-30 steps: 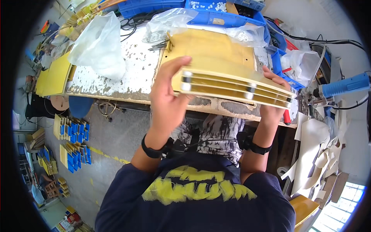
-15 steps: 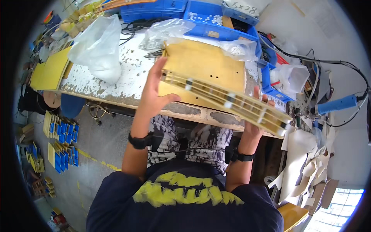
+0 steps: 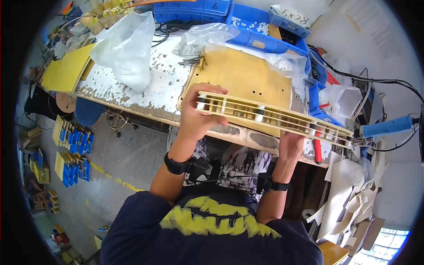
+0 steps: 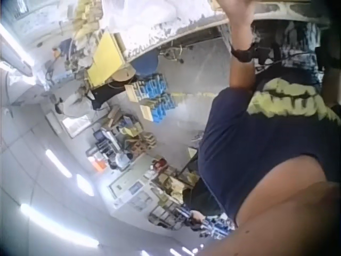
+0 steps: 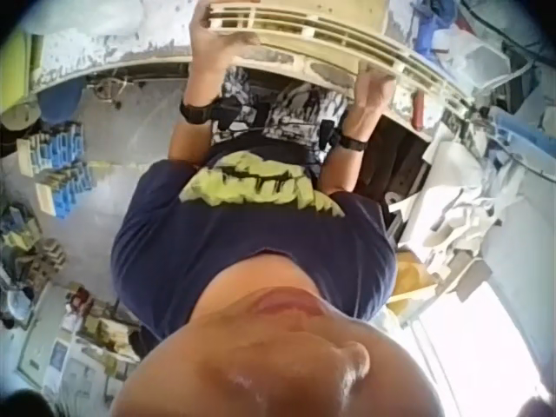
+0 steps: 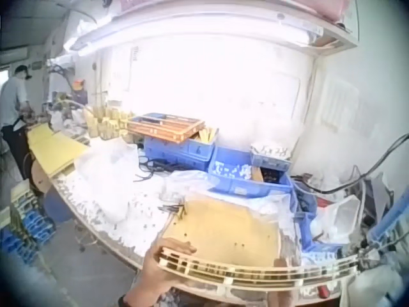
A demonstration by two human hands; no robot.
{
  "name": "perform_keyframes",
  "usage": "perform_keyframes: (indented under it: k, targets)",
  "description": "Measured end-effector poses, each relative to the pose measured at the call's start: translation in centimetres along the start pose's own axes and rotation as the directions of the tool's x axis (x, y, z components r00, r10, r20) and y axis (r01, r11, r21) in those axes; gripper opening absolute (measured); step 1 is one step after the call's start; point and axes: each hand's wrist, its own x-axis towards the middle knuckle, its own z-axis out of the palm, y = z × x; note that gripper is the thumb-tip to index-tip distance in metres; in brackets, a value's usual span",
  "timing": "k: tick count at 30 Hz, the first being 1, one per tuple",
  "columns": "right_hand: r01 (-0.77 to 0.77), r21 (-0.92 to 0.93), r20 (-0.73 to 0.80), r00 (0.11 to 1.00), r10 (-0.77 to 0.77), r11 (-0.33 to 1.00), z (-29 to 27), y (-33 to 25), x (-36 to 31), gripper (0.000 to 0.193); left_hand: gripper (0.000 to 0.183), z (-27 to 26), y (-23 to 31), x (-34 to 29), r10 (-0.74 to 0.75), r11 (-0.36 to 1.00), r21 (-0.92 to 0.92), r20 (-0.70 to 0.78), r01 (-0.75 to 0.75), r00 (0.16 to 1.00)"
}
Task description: The recorder is assembling yellow metal plates by aligning them and using a pneumatic riveting gun to secure components.
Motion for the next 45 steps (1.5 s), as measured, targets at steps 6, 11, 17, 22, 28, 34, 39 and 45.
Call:
perform_keyframes:
  k: [6,11,17,22,28,34,39,45]
  targets:
    - [0.202,-0.893,-0.03,0.866,-0.499,0.403,7.8,-2.8,-0.3,0.071,0.064,0.0,5.0,0.2,0.148,0.945,0.297,-0.02,-0.135,0.989]
    - [0.649,-0.728,0.656,0.753,0.054,-0.219,16.5,-4.4,-2.5,0.086,0.045,2.8,8.6,1.4,0.273,0.711,0.581,0.293,-0.397,0.916]
    - [0.621,-0.775,0.62,0.783,0.05,-0.117,12.4,-2.4,1.9,0.056,0.043,5.0,10.8,2.7,0.355,0.642,0.579,0.357,-0.503,0.864]
    - [0.398,-0.747,0.327,0.917,-0.228,0.532,7.6,-1.8,2.1,0.039,0.084,-0.2,9.2,2.6,0.324,0.768,0.568,0.053,-0.295,0.945]
    - [0.523,-0.666,0.466,0.848,-0.252,0.531,7.0,-0.3,3.0,0.022,0.078,-0.5,5.4,2.4,-0.022,0.979,0.203,0.137,-0.006,0.99]
    - [0.474,-0.645,0.473,0.864,-0.173,0.599,4.7,0.1,3.3,0.027,0.059,1.1,4.7,1.7,-0.094,0.989,0.129,0.178,0.072,0.98]
    - [0.47,-0.635,0.485,0.86,-0.158,0.613,4.9,-0.1,3.6,0.035,0.054,1.1,4.4,1.5,-0.024,0.986,0.168,0.173,-0.005,0.985]
    - [0.407,-0.665,0.423,0.896,-0.133,0.626,4.8,-0.2,3.7,0.039,0.049,1.8,4.2,1.0,-0.014,0.976,0.215,0.158,-0.02,0.987]
